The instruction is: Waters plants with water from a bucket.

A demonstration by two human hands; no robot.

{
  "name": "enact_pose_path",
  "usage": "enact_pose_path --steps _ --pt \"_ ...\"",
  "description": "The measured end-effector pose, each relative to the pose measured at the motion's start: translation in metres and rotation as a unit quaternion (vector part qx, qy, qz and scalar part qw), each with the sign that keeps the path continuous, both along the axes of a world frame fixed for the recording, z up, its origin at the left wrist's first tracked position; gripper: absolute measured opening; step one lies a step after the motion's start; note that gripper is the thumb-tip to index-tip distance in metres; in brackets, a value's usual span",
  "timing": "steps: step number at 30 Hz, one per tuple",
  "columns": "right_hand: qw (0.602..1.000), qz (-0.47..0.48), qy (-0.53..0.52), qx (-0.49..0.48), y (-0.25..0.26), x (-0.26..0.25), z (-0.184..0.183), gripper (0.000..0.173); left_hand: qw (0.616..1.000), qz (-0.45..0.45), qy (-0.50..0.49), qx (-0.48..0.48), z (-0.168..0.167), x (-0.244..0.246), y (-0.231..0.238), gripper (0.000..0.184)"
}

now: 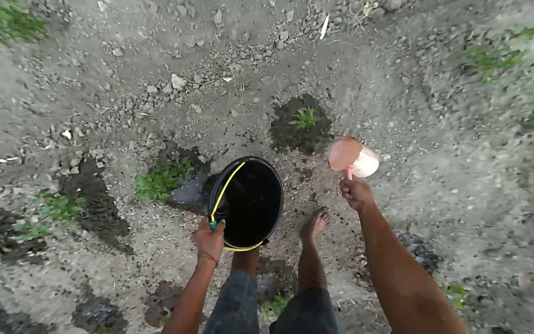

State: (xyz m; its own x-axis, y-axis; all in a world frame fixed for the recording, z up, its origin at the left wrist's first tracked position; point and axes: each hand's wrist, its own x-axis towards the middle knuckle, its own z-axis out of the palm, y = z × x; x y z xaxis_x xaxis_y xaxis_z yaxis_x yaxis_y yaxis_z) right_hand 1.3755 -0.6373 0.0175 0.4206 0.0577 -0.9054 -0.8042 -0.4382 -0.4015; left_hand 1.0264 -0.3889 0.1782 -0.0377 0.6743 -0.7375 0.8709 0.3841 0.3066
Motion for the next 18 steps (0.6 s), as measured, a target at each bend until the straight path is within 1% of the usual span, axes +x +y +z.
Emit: enact_pose_path --steps 3,6,8,9,11,12,14,16,18 --pt "0.999 0.024 -0.018 -0.043 -0.005 0.004 -0.001 0.019 1.000 0.013 -0.007 0.009 0.004 0.006 -0.015 0.022" --pt "0.995 0.055 -0.036 -0.075 -0.007 0.009 -0.002 0.018 0.999 0.030 -0.017 0.021 0.009 0.018 -0.029 0.021" --pt "0.988 0.103 -0.049 -0.104 -0.011 0.011 -0.001 0.019 0.999 0.032 -0.013 0.030 0.014 0.028 -0.037 0.023" --pt "0.979 0.145 -0.063 -0.126 -0.017 0.012 -0.001 0.024 0.999 0.028 -0.008 0.036 0.016 0.034 -0.042 0.023" --pt "0.943 0.265 -0.098 -0.177 -0.028 0.018 0.004 0.037 0.998 0.025 0.000 0.055 0.018 0.047 -0.050 0.023" --pt "0.918 0.323 -0.115 -0.200 -0.032 0.020 0.012 0.040 0.998 0.023 0.004 0.063 0.021 0.053 -0.055 0.024" --pt "0.875 0.411 -0.147 -0.210 -0.045 0.018 0.038 0.044 0.997 0.012 0.010 0.078 0.027 0.068 -0.064 0.025" --pt "0.823 0.498 -0.199 -0.190 -0.066 0.003 0.062 0.047 0.996 0.000 0.006 0.092 0.039 0.079 -0.075 0.027" --pt "0.752 0.589 -0.273 -0.109 -0.086 -0.013 0.081 0.045 0.993 -0.006 -0.004 0.116 0.051 0.088 -0.087 0.027"
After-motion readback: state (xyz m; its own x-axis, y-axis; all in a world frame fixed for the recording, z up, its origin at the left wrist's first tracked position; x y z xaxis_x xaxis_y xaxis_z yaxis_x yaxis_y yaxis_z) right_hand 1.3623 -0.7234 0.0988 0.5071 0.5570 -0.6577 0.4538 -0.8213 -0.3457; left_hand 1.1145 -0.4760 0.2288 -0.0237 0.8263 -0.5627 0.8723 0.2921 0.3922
